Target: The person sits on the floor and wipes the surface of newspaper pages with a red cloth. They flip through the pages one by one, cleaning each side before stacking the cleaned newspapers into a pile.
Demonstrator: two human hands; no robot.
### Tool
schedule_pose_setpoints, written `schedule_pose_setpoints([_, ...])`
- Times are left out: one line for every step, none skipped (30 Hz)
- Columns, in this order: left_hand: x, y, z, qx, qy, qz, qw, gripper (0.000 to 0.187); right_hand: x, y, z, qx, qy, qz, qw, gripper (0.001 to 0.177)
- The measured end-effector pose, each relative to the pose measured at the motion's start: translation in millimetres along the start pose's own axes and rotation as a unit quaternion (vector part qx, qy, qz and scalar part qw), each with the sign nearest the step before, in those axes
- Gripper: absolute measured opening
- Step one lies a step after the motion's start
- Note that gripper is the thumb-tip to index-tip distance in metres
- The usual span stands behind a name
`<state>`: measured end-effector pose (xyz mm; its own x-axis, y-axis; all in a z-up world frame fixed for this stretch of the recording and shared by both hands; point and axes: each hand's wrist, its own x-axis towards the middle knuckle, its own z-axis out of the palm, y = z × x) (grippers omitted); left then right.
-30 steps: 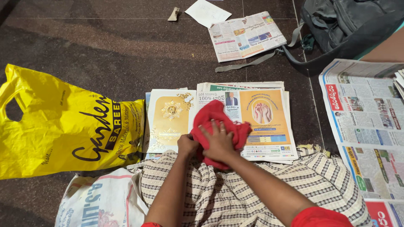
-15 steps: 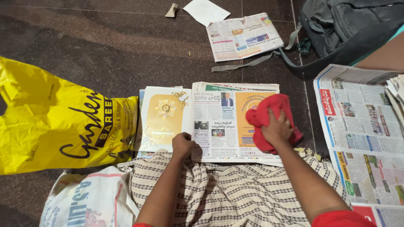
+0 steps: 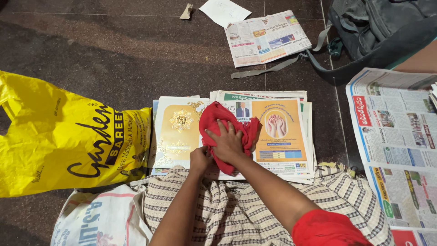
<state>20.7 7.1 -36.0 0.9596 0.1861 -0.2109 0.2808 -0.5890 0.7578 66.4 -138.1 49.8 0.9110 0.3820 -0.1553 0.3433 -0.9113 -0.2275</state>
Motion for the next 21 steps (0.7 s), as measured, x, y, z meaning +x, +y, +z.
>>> schedule_pose_setpoints([0.5,0.2,0.0,0.014,-0.007,-0.007,1.0,0.035,7.0,0.7,2.8,-0.005,0.002,-0.001,1.0,0.076])
schedule_pose_setpoints([-0.2,1.4,-0.4,0.028,-0.015,-0.014,0.999,0.033,14.6,6.0,4.7,0.003,0.012,0.0,1.0,0.074])
schedule_pose_setpoints([-2.7,3.9,1.2,0.04,-0.022,-0.022,0.999,0.032,21.4,17.1,5.3,0.008,0.019,0.001,1.0,0.073])
schedule_pose_setpoints([-4.5,6.6,2.1,0.032,-0.024,-0.03,0.999,0.033,28.0,29.5,5.5,0.014,0.027,0.002,1.0,0.071])
schedule_pose_setpoints([-4.4,8.5,-0.2,0.026,-0.023,-0.038,0.999,0.033,38.4,41.7,3.5,0.004,0.022,0.03,0.999,0.074])
schedule_pose_setpoints([-5.1,9.9,-2.1,0.02,-0.023,-0.045,0.999,0.034,46.7,56.1,0.7,-0.006,0.017,0.058,0.998,0.076])
schedule_pose_setpoints([-5.3,11.4,-4.0,0.033,-0.014,-0.037,0.999,0.036,52.6,71.6,-2.9,-0.007,0.033,0.073,0.997,0.073])
schedule_pose_setpoints([-7.3,13.0,-3.0,0.046,-0.006,-0.028,0.999,0.038,55.5,88.1,-6.5,-0.009,0.05,0.089,0.995,0.07])
schedule_pose_setpoints([-9.2,13.5,-1.7,0.058,0.001,-0.019,0.998,0.04,56.2,104.9,-9.8,-0.005,0.054,0.109,0.993,0.071])
schedule_pose_setpoints([-9.8,12.0,-3.2,0.056,0.002,-0.019,0.998,0.039,55.1,120.0,-12.2,-0.001,0.059,0.129,0.99,0.072])
schedule_pose_setpoints([-9.2,11.8,-2.7,0.051,0.001,-0.018,0.999,0.039,50.9,135.5,-14.7,-0.001,0.052,0.159,0.986,0.076])
schedule_pose_setpoints([-7.8,11.5,-2.3,0.047,0.0,-0.018,0.999,0.039,46.0,150.1,-17.0,0.0,0.046,0.189,0.981,0.079])
schedule_pose_setpoints([-6.5,10.9,-1.2,0.055,-0.001,-0.014,0.998,0.039,38.9,164.4,-17.9,0.001,0.05,0.212,0.976,0.08])
schedule_pose_setpoints([-5.1,10.6,-0.4,0.062,-0.001,-0.01,0.998,0.039,30.6,177.8,-18.3,0.002,0.054,0.236,0.97,0.081])
schedule_pose_setpoints([-5.4,10.2,-0.1,0.07,-0.003,-0.006,0.998,0.039,20.5,189.6,-18.0,0.003,0.058,0.26,0.964,0.082])
schedule_pose_setpoints([-7.1,9.9,0.3,0.069,-0.006,-0.011,0.998,0.039,9.3,200.0,-17.1,0.007,0.061,0.275,0.959,0.082])
schedule_pose_setpoints([-7.2,10.6,0.8,0.067,-0.008,-0.014,0.998,0.039,-1.6,210.0,-16.9,0.01,0.066,0.291,0.954,0.082])
schedule_pose_setpoints([-7.7,11.2,1.0,0.065,-0.009,-0.017,0.998,0.039,-13.0,218.0,-15.9,0.013,0.071,0.307,0.949,0.082])
schedule_pose_setpoints([-7.7,11.8,0.9,0.061,-0.014,-0.022,0.998,0.038,-24.3,224.5,-14.6,0.009,0.069,0.322,0.944,0.082])
schedule_pose_setpoints([-7.9,12.2,0.7,0.057,-0.019,-0.028,0.998,0.038,-36.5,229.9,-12.8,0.006,0.067,0.338,0.939,0.081])
schedule_pose_setpoints([-8.3,11.9,-0.1,0.054,-0.025,-0.032,0.998,0.037,-49.8,234.0,-9.9,0.003,0.065,0.354,0.933,0.08])
